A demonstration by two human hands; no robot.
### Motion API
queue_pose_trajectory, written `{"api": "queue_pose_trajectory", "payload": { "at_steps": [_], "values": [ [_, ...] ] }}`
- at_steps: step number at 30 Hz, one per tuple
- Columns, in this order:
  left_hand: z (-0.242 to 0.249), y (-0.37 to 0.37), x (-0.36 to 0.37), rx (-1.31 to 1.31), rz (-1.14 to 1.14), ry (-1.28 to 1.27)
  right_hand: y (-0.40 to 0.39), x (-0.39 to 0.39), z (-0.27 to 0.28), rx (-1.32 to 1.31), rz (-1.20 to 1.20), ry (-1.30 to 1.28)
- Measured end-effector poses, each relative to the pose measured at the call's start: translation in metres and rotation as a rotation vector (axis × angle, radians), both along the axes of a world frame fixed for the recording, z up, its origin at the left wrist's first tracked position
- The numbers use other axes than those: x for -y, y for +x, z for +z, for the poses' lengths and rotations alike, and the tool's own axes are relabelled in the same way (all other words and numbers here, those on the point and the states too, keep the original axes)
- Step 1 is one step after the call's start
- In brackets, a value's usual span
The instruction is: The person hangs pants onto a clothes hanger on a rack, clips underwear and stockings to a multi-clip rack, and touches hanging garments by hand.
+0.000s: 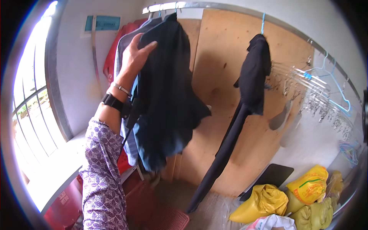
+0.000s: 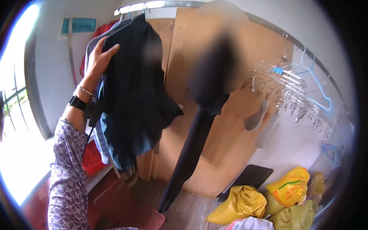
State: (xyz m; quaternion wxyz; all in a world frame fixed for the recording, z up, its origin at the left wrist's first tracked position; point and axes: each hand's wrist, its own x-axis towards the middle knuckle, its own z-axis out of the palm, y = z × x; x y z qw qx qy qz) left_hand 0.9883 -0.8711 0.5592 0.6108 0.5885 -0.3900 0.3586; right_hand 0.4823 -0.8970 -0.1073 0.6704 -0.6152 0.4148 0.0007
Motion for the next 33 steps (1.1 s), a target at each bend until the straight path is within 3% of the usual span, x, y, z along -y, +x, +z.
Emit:
{"api": "queue_pose_trajectory", "payload": {
  "at_steps": [3,5,7,9,10,13,15,16,17,18,19,20,21,26,29,33],
  "values": [
    [-0.065,-0.002,-0.002,-0.096,-0.210,0.063,-0.003,-0.006,-0.021,-0.015,0.032,-0.022],
    [-0.131,-0.002,0.000,-0.303,-0.450,0.117,-0.010,-0.011,-0.038,0.002,0.064,-0.092],
    [-0.210,-0.007,-0.006,-0.507,-0.355,0.249,-0.018,-0.021,-0.065,0.111,0.143,-0.376],
    [-0.300,0.004,-0.017,-0.792,-0.430,0.339,-0.029,-0.024,-0.087,0.101,0.168,-0.487],
    [-0.342,-0.001,-0.023,-0.865,-0.420,0.317,-0.034,-0.017,-0.076,-0.110,0.097,-0.043],
    [-0.465,-0.034,-0.059,-1.125,-0.514,0.248,-0.056,-0.015,-0.086,-0.116,0.024,0.104],
    [-0.525,-0.079,-0.097,-1.285,-0.481,0.413,-0.072,-0.012,-0.089,-0.114,0.048,0.075],
    [-0.591,-0.079,-0.125,-1.717,-0.878,0.059,-0.079,-0.008,-0.092,-0.124,0.063,0.075],
    [-0.601,-0.112,-0.150,-1.255,-0.504,0.782,-0.087,-0.006,-0.094,-0.136,0.082,0.078],
    [-0.653,-0.121,-0.178,-1.184,-0.599,1.008,-0.095,-0.004,-0.097,-0.171,0.071,0.096],
    [-0.633,-0.155,-0.189,-1.129,-0.390,1.333,-0.098,-0.003,-0.088,-0.206,0.065,0.114],
    [-0.644,-0.176,-0.208,-1.182,-0.301,1.466,-0.097,-0.002,-0.075,-0.240,0.061,0.131],
    [-0.680,-0.186,-0.232,-1.170,-0.351,1.592,-0.094,-0.003,-0.060,-0.213,0.062,0.130],
    [-0.679,-0.251,-0.295,-1.396,-0.247,1.845,-0.087,0.006,-0.043,-0.158,0.182,0.133],
    [-0.641,-0.277,-0.306,-1.615,-0.091,1.513,-0.069,0.019,-0.037,-0.170,0.304,0.107],
    [-0.647,-0.298,-0.320,-1.683,0.014,1.264,-0.030,0.033,-0.051,-0.375,0.399,-0.003]
  ]
}}
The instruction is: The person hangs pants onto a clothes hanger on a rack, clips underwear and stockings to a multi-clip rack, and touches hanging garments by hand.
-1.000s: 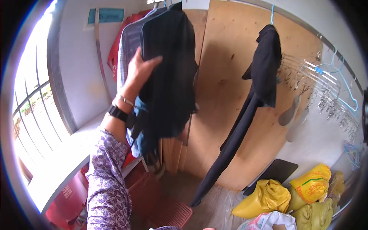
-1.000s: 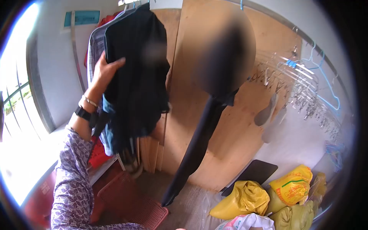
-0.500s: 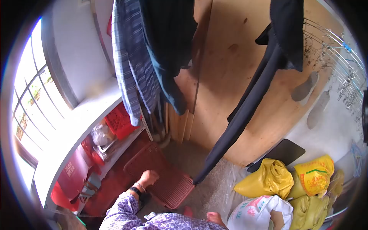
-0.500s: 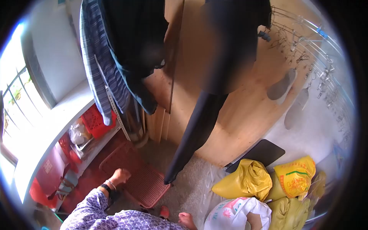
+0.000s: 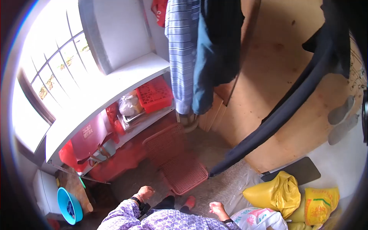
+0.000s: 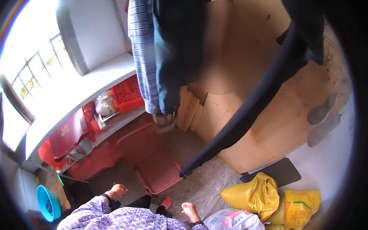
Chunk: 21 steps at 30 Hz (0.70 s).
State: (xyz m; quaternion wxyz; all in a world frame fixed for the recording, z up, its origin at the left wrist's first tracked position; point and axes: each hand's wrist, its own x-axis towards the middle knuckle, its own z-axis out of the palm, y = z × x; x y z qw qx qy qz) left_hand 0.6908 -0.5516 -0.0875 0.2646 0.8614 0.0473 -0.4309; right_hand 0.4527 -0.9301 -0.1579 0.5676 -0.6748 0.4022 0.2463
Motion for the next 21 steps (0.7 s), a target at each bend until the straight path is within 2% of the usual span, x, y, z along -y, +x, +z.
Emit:
{"api": "queue_pose_trajectory", "payload": {
  "at_steps": [2,4,8,12,16,18,19,21],
  "values": [
    [0.012,-0.006,0.003,-0.009,0.034,-0.013,0.015,0.007,-0.004,0.078,-0.022,-0.009],
    [-0.008,-0.011,-0.007,-0.019,0.066,-0.026,0.036,0.009,0.014,0.108,-0.040,0.013],
    [-0.011,-0.011,-0.007,-0.053,0.056,-0.036,0.057,0.003,0.023,0.135,-0.063,0.015],
    [-0.019,-0.003,-0.014,-0.056,0.095,-0.047,0.060,-0.021,0.015,0.069,-0.025,0.012],
    [-0.043,0.007,-0.039,-0.080,0.245,-0.156,0.053,-0.057,0.008,0.050,0.078,0.029],
    [0.001,0.014,-0.040,-0.001,0.206,-0.070,0.055,-0.075,0.008,0.011,0.203,0.040],
    [-0.025,0.016,-0.057,0.008,0.162,-0.083,0.057,-0.083,0.006,0.033,0.235,0.066],
    [-0.042,0.018,-0.077,-0.006,0.191,-0.018,0.070,-0.101,0.006,0.041,0.286,0.046]
  ]
}}
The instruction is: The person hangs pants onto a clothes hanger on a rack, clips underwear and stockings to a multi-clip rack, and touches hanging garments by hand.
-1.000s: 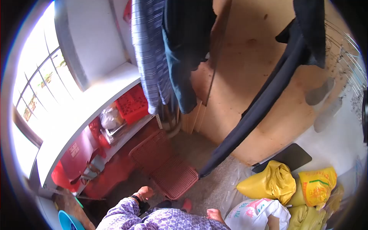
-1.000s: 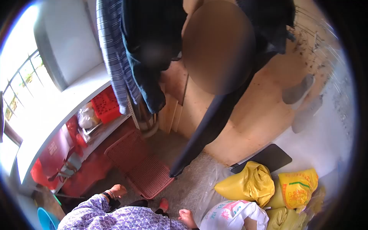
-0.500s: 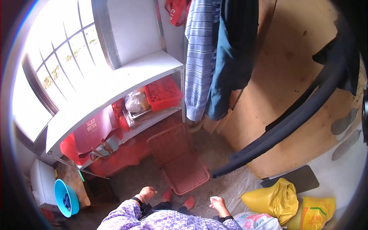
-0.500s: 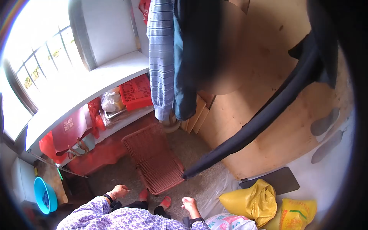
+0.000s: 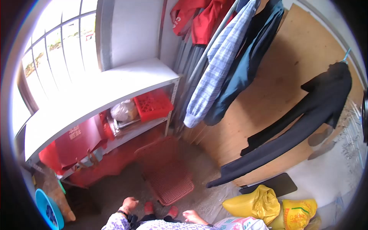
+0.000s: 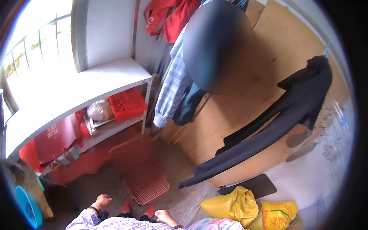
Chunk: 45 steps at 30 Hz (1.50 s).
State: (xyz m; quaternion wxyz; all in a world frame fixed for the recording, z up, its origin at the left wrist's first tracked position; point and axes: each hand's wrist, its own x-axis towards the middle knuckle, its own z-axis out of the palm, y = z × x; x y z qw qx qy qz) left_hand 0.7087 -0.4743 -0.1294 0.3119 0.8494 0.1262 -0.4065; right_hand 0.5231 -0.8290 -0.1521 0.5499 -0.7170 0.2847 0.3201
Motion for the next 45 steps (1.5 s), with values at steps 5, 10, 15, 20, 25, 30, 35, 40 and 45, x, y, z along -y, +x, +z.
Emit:
{"api": "queue_pose_trajectory", "payload": {
  "at_steps": [5,10,15,20,25,30,35,40,45],
  "values": [
    [-0.056,-0.009,-0.067,0.137,-0.092,-0.052,0.052,-0.019,0.027,0.049,0.032,-0.069],
    [-0.069,-0.023,-0.101,0.297,-0.104,0.063,0.096,-0.043,0.029,0.068,0.043,-0.056],
    [-0.011,-0.043,-0.118,0.231,0.285,0.044,0.130,-0.079,0.034,0.073,0.250,-0.022],
    [-0.011,-0.102,-0.123,0.162,0.691,0.096,0.146,-0.116,0.063,0.125,0.655,-0.027],
    [-0.009,-0.202,-0.123,0.154,0.836,0.163,0.152,-0.119,0.014,-0.009,0.753,0.017],
    [-0.031,-0.320,-0.086,-0.058,0.969,0.173,0.157,-0.108,-0.021,-0.035,0.847,-0.067],
    [-0.012,-0.385,-0.065,-0.216,0.965,0.107,0.150,-0.104,-0.037,-0.151,0.921,-0.259],
    [-0.031,-0.428,-0.098,-0.098,1.305,-0.077,0.124,-0.172,-0.017,0.019,1.219,-0.359],
    [-0.048,-0.483,-0.181,0.146,1.472,-0.150,0.095,-0.281,-0.044,0.072,1.238,-0.223]
  ]
}}
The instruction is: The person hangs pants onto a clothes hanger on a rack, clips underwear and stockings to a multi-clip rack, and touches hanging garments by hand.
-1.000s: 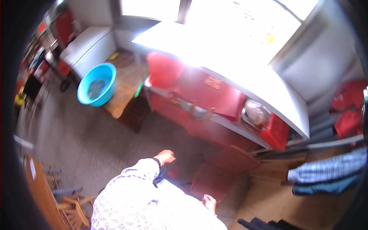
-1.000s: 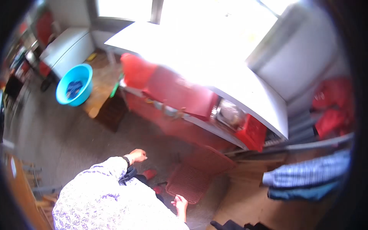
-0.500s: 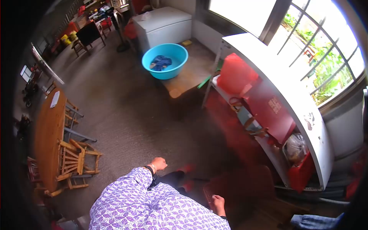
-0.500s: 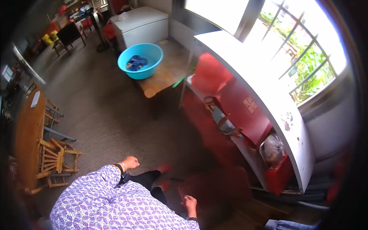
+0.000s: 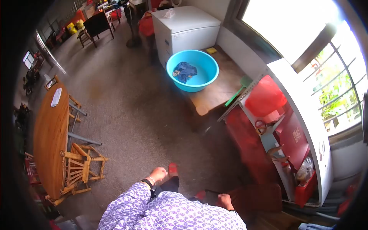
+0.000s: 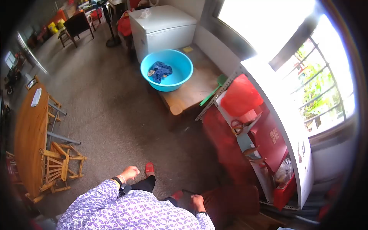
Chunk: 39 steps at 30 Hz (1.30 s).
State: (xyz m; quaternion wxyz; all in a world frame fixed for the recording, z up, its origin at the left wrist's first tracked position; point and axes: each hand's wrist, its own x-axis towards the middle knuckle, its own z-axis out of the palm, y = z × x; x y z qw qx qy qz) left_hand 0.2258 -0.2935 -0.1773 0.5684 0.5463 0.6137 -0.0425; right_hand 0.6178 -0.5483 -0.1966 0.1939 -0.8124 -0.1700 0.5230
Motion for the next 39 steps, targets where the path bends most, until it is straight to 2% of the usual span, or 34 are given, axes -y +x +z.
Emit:
{"api": "queue_pose_trajectory", "payload": {
  "at_steps": [1,2,3,4,5,6,7,8,10,13,18,20,22,23,24,26,27,28,29,31,33,36,38,39],
  "values": [
    [0.003,-0.011,-0.019,0.013,0.103,0.005,-0.005,-0.033,-0.005,0.011,0.027,0.050],
    [0.009,-0.022,-0.038,0.023,0.208,0.015,-0.011,-0.072,-0.003,0.075,0.152,0.061],
    [0.019,-0.035,-0.057,0.007,0.269,0.037,-0.001,-0.086,-0.073,0.078,0.125,0.166],
    [0.038,-0.048,-0.073,-0.014,0.328,0.060,-0.017,-0.133,-0.039,0.168,0.265,0.316],
    [0.052,-0.062,-0.087,-0.038,0.383,0.056,-0.040,-0.190,0.017,-0.062,0.119,0.192],
    [0.052,-0.080,-0.095,-0.022,0.445,0.065,-0.051,-0.229,0.042,0.086,0.402,0.343],
    [0.048,-0.100,-0.102,-0.006,0.505,0.073,-0.067,-0.270,0.064,-0.052,0.258,0.262],
    [0.043,-0.120,-0.106,0.012,0.568,0.080,-0.076,-0.301,0.067,-0.132,0.244,0.343],
    [0.037,-0.147,-0.104,-0.022,0.682,0.052,-0.102,-0.365,0.115,-0.185,0.309,0.450],
    [0.032,-0.174,-0.083,-0.071,0.803,-0.041,-0.126,-0.441,0.153,-0.205,0.402,0.619],
    [0.013,-0.178,-0.037,-0.138,0.886,-0.217,-0.132,-0.564,0.204,-0.154,0.582,0.694],
    [0.015,-0.165,-0.035,-0.212,0.946,-0.262,-0.126,-0.617,0.201,-0.165,0.601,0.744],
    [0.014,-0.148,-0.036,-0.194,1.015,-0.266,-0.108,-0.679,0.160,-0.011,0.710,0.799],
    [0.014,-0.140,-0.038,-0.186,1.082,-0.256,-0.096,-0.709,0.151,0.109,0.746,0.761],
    [0.022,-0.129,-0.050,-0.160,1.046,-0.246,-0.098,-0.737,0.151,0.220,0.794,0.742],
    [0.027,-0.105,-0.081,-0.165,1.010,-0.140,-0.098,-0.789,0.149,0.238,0.826,0.632],
    [0.026,-0.091,-0.098,-0.200,0.995,-0.054,-0.086,-0.820,0.110,0.172,0.808,0.713],
    [0.034,-0.079,-0.117,-0.133,1.014,-0.026,-0.083,-0.839,0.098,0.319,0.931,0.907],
    [0.043,-0.069,-0.140,-0.063,1.023,0.007,-0.081,-0.861,0.083,0.420,1.012,0.873],
    [0.077,-0.048,-0.182,-0.081,1.032,0.142,-0.078,-0.896,0.059,0.583,1.132,0.840],
    [0.074,-0.031,-0.206,-0.091,0.962,0.252,-0.070,-0.924,0.026,0.656,1.155,0.785],
    [0.077,-0.022,-0.212,-0.192,0.875,0.339,-0.078,-0.941,0.008,0.845,1.176,0.499],
    [0.063,-0.024,-0.195,-0.214,0.832,0.333,-0.072,-0.944,-0.002,0.821,1.240,0.427],
    [0.066,-0.028,-0.188,-0.200,0.863,0.240,-0.069,-0.946,-0.004,0.795,1.254,0.426]
  ]
}}
